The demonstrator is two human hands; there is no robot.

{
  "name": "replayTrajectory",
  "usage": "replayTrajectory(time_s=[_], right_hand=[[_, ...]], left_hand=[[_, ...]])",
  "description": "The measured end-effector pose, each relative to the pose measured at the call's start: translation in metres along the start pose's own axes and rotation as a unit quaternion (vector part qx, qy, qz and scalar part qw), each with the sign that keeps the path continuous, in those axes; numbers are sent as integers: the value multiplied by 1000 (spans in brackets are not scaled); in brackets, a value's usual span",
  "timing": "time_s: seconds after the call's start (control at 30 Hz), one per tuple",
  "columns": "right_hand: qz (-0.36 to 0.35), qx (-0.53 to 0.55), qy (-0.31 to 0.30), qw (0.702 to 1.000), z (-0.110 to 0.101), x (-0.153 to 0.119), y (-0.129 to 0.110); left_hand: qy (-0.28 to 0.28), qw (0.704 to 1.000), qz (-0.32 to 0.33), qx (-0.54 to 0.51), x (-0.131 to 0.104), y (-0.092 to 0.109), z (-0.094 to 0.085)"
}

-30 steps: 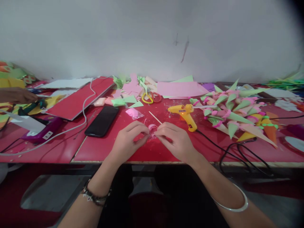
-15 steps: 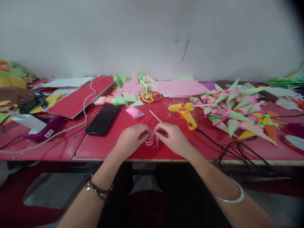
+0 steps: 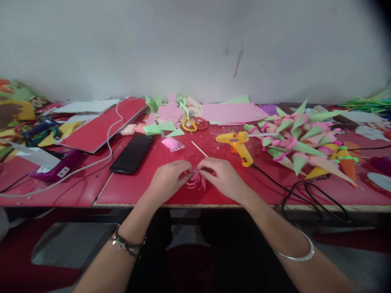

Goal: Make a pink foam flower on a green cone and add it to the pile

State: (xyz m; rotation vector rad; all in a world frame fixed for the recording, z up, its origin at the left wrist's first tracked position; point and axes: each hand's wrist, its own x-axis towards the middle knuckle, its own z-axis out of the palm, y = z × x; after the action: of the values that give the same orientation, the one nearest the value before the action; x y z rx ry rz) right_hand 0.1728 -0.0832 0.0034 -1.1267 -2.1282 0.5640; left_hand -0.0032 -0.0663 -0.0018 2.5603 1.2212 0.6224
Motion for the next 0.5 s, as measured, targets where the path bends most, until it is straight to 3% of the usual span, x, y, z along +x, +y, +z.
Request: replayTrajectory(time_s=[0.5], right_hand=[[52, -34, -12, 998, 5, -2, 3]], left_hand=[[-55, 998, 6, -19, 0, -8, 0]])
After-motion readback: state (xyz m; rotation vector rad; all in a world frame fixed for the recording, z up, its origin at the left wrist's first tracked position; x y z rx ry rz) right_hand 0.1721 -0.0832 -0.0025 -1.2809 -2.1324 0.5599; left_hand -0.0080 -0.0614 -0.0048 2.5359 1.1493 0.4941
